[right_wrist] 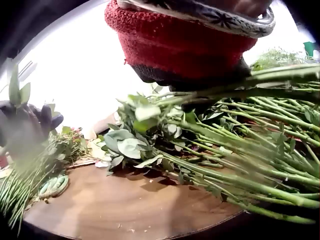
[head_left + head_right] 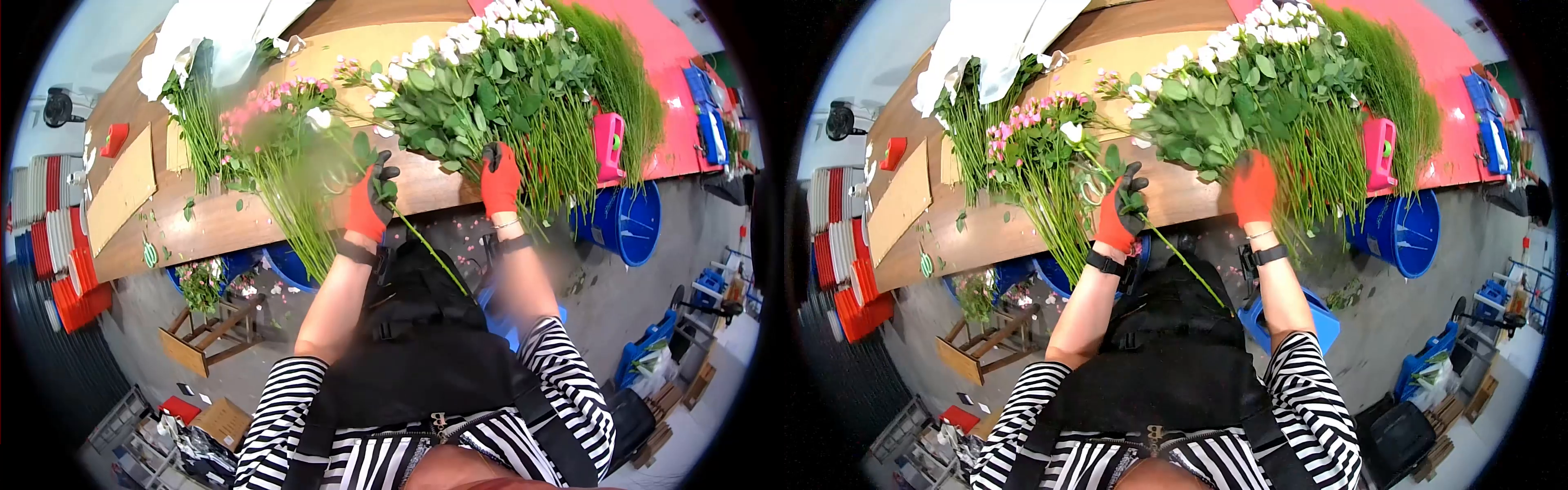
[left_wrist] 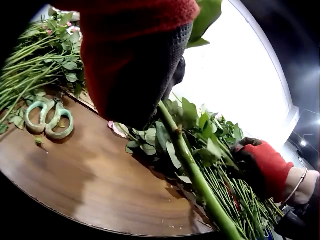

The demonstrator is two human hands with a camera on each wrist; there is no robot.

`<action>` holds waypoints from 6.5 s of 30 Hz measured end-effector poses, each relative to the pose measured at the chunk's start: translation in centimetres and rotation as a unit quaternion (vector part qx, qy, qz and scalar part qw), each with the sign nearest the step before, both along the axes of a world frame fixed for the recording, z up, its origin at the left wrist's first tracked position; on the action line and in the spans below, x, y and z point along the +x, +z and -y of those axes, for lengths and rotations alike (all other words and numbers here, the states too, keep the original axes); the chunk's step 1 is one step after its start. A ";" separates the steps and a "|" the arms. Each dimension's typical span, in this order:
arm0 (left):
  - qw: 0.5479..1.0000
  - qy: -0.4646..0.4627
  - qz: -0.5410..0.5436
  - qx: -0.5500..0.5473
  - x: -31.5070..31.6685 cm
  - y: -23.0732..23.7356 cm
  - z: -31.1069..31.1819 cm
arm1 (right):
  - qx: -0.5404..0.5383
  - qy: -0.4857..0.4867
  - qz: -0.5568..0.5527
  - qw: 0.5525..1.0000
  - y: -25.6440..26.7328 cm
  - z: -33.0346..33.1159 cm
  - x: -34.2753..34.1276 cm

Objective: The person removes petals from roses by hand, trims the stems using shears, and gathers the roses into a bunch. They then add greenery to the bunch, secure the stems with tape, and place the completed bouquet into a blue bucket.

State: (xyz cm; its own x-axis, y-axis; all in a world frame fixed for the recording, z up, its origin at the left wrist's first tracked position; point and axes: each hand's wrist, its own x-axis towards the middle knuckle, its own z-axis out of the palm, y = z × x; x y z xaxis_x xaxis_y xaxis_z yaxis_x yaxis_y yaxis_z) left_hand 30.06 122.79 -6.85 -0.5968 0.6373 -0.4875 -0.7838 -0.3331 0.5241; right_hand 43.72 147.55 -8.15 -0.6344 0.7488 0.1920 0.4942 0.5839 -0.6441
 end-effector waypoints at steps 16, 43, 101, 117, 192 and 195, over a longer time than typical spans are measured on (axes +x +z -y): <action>0.998 0.033 0.019 -0.047 0.4 0.8 -0.7 | -0.121 0.016 0.287 0.950 0.9 4.0 -1.5; 0.984 0.108 0.068 0.123 0.3 1.6 -1.9 | -0.154 0.114 -0.061 0.980 6.5 13.7 3.0; 0.985 0.114 0.116 0.056 -0.6 2.2 3.6 | -0.186 0.176 0.027 0.966 10.4 16.9 3.1; 0.987 0.103 0.046 0.116 0.1 5.5 11.2 | -0.252 0.370 0.045 0.893 7.8 19.9 0.5; 0.955 0.261 -0.030 -0.140 -0.8 5.4 17.1 | 0.355 0.211 0.168 0.895 -1.9 2.8 -8.1; 0.959 0.272 0.024 -0.078 -0.8 4.5 17.6 | 0.288 0.179 0.209 0.917 -1.7 2.0 -8.9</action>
State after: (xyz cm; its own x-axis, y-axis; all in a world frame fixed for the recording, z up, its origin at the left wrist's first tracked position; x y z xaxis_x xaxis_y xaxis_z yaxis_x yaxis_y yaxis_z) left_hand 29.29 105.16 -2.36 -0.7952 0.1544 -0.5863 -0.5399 -0.6203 0.5689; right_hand 34.78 145.52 -9.90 -0.9280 0.3289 0.1751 0.3380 0.9408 0.0241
